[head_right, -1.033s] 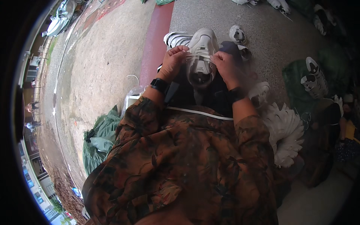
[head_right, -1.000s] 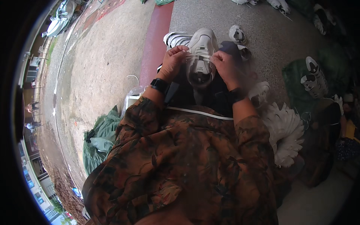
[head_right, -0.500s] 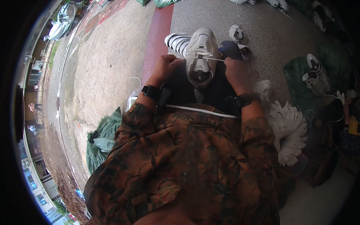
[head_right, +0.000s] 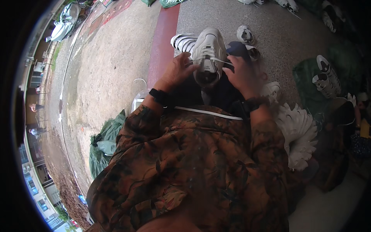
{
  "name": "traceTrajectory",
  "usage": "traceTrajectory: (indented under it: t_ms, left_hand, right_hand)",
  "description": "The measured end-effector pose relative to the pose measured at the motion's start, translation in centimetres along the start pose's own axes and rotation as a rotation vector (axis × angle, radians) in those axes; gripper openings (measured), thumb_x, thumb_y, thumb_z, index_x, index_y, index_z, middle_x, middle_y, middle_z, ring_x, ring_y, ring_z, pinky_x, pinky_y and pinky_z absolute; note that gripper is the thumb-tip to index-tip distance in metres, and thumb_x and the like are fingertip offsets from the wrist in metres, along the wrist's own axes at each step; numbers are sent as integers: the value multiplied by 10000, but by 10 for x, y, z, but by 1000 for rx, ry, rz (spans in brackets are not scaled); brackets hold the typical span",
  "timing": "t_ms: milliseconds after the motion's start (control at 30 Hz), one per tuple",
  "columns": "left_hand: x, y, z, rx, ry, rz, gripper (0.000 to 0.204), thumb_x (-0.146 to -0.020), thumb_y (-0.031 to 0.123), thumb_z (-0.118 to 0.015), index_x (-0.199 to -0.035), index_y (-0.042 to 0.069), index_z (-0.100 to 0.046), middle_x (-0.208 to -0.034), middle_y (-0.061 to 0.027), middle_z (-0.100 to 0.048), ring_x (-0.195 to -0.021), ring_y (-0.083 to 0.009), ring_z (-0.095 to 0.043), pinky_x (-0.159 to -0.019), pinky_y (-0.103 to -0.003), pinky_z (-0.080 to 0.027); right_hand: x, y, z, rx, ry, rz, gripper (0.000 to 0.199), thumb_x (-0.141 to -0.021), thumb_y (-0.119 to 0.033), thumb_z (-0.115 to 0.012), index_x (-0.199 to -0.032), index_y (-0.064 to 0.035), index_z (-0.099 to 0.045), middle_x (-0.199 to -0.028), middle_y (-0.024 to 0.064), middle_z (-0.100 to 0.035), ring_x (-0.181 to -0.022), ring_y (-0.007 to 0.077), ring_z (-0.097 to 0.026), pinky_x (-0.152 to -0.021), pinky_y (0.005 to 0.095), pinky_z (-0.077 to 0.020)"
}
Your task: The person sits on the ground and threads white shoelaces through the eyelets of white sneakers. They pull the laces tight, adjust the tongue, and tie knots on multiple shoes, handling them one at a time.
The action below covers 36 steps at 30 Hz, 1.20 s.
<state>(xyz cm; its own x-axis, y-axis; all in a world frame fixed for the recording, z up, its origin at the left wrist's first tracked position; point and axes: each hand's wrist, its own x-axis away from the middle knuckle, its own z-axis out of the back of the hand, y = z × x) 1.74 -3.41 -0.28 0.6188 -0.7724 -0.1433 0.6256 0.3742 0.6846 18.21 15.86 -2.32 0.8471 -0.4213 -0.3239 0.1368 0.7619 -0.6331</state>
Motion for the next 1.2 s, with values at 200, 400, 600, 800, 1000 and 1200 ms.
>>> traceTrajectory:
  t_ms: [200, 400, 600, 800, 1000, 1200]
  left_hand:
    - [-16, 7, -31, -233, 44, -14, 265, -743, 241, -613, -885, 19, -586, -871, -232, -621, -804, -378, -613, -700, -440, -492]
    - [-25, -9, -30, -196, 45, -37, 255, -734, 261, -623, -838, 29, -609, -787, -216, -634, -748, -367, -628, -669, -433, -500]
    - [-17, -7, -34, -227, 39, 4, 288, -730, 278, -628, -881, 41, -567, -818, -169, -643, -760, -331, -634, -675, -428, -504]
    - [-12, -11, -37, -243, 76, -89, 273, -757, 293, -618, -884, 60, -554, -836, -151, -634, -763, -325, -625, -665, -431, -499]
    - [-4, -20, -11, -118, 28, -232, 125, -793, 213, -605, -829, 92, -606, -802, -114, -635, -747, -302, -626, -648, -386, -498]
    - [-1, -33, 3, -133, 26, -250, 55, -791, 143, -633, -808, 92, -644, -769, -97, -640, -721, -253, -635, -639, -328, -495]
  right_hand:
    - [-21, -28, -28, 142, -86, 56, 322, -731, -131, -632, -1011, -4, -538, -940, 202, -582, -932, 355, -546, -829, 426, -446]
    - [-27, -21, -25, 125, -121, 71, 308, -710, -82, -614, -1001, 2, -560, -932, 210, -574, -933, 365, -543, -840, 416, -445]
    - [-28, -18, -27, 153, -133, 53, 317, -705, -68, -617, -1014, -11, -573, -985, 209, -558, -938, 366, -550, -846, 404, -448]
    - [-22, -30, -27, 215, -60, 89, 162, -702, -112, -615, -833, -40, -553, -779, 180, -582, -792, 359, -581, -703, 440, -476]
    - [-16, -22, -11, 308, -40, 266, 65, -755, -99, -576, -808, -69, -551, -627, 146, -556, -633, 352, -584, -564, 450, -458]
    - [-19, 1, -2, 357, -97, 375, 93, -797, -45, -530, -863, -74, -587, -626, 141, -554, -604, 348, -571, -517, 436, -442]
